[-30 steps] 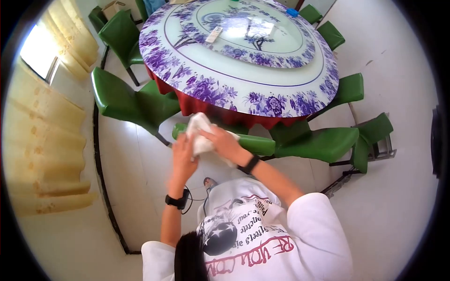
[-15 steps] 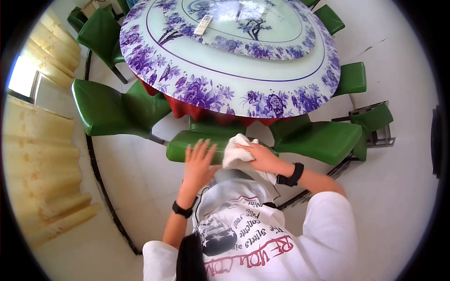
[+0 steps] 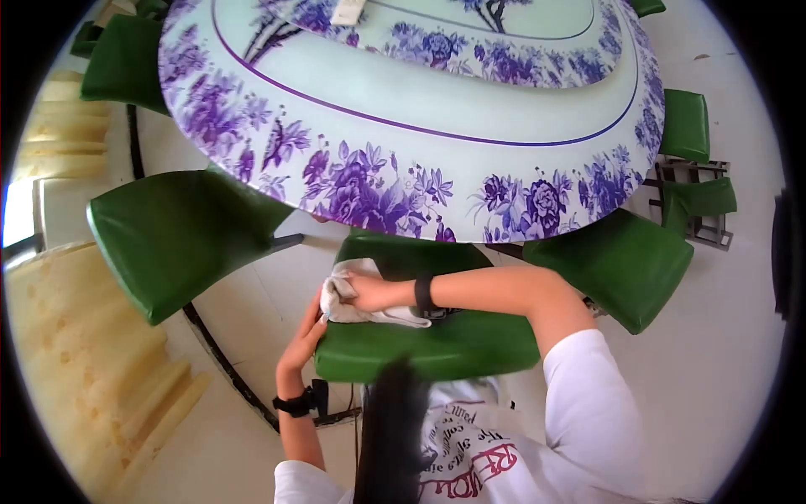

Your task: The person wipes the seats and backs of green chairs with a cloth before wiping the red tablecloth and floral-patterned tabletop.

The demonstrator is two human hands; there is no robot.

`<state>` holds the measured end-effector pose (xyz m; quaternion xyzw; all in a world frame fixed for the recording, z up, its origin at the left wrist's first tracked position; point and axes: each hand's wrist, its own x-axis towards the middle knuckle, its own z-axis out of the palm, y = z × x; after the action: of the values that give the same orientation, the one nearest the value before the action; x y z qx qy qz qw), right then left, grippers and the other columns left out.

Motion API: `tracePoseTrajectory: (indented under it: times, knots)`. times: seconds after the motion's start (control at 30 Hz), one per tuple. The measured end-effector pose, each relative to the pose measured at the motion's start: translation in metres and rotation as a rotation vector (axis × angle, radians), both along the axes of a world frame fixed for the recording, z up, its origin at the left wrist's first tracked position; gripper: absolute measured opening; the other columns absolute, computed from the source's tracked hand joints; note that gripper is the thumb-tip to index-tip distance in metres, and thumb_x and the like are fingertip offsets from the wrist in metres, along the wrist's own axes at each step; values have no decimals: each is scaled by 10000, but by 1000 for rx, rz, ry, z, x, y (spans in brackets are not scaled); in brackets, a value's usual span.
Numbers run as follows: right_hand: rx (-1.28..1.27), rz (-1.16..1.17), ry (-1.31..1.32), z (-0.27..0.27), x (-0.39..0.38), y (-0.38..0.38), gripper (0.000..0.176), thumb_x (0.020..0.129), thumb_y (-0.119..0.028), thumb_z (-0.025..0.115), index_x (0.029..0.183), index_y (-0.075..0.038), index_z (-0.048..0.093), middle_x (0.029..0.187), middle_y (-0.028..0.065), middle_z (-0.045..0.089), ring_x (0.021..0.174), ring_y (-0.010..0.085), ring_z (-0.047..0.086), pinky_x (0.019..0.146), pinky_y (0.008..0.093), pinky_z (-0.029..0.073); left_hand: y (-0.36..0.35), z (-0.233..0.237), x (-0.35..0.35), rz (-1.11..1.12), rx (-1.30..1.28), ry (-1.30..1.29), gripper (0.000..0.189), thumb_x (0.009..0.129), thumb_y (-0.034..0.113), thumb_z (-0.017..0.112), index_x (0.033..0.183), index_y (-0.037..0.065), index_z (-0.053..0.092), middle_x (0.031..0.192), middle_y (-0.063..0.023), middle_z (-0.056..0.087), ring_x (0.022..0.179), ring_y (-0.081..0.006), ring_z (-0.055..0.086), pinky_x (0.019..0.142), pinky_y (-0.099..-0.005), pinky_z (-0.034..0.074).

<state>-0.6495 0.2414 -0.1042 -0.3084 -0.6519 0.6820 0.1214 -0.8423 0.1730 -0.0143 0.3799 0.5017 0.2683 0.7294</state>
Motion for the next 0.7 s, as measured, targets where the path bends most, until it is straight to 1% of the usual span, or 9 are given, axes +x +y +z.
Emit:
tracePoseTrajectory:
  times: [0.03,0.07,0.13,0.2,0.3,0.37,0.43,0.53,0.7]
  knots:
    - [28,-52,-8,-34,-8,1,295,848,-198,606,1119,-83,586,1110,165,611,1082,329,551,947,374,412,1,-40,-14,-122,-25,182,615,955,168,496,1482,66,195,1517,-110,256,1394,-231,240,1123,-349,206]
    - [111,-64,-72,-49,-7,8,287,855,-220,606,1095,-66,574,1102,160,600,1053,335,563,926,388,429,10,-66,-20,-155,-48,185,624,953,185,508,1482,68,198,1513,-112,264,1393,-232,243,1122,-345,206]
    - [-93,-77,-200,-87,-7,24,245,876,-228,588,1062,-68,578,1097,127,602,1018,275,588,870,359,475,38,-122,-21,-218,-106,193,642,949,220,532,1481,72,205,1506,-117,279,1391,-234,248,1121,-337,207]
    - [-156,-62,-246,-120,1,32,249,881,-222,569,1067,-56,572,1088,141,601,1006,282,589,865,368,475,71,-162,-11,-314,-99,295,616,940,266,562,1454,69,286,1471,-128,349,1364,-240,298,1113,-334,228]
    - [-241,3,-283,-154,21,28,256,889,-213,541,1074,-37,564,1075,161,599,988,293,590,859,381,474,118,-249,-6,-712,-195,311,549,925,263,581,1389,36,394,1365,-135,481,1231,-208,454,1044,-312,350]
    - [-299,43,-276,-161,36,27,262,893,-207,523,1079,-25,558,1067,175,598,976,300,591,855,390,474,143,-279,5,-893,-210,231,577,912,290,587,1392,42,385,1369,-146,465,1240,-231,442,1043,-336,347]
    - [-326,86,-261,-160,52,23,269,898,-200,504,1084,-13,553,1058,188,596,964,307,592,851,399,474,154,-290,23,-1024,-190,102,605,899,318,594,1395,48,376,1374,-158,449,1249,-255,429,1043,-360,344]
    - [-330,149,-224,-146,77,12,279,906,-191,476,1091,6,545,1045,208,594,947,317,594,845,413,474,154,-270,53,-1128,-113,-108,647,880,359,603,1399,58,362,1380,-175,425,1262,-290,410,1042,-396,340]
    - [-227,167,-123,-58,105,9,300,918,-175,429,1104,37,531,1024,242,591,917,335,597,834,435,474,147,-180,80,-1158,86,-369,719,847,429,618,1407,74,339,1391,-203,386,1283,-348,378,1041,-457,334]
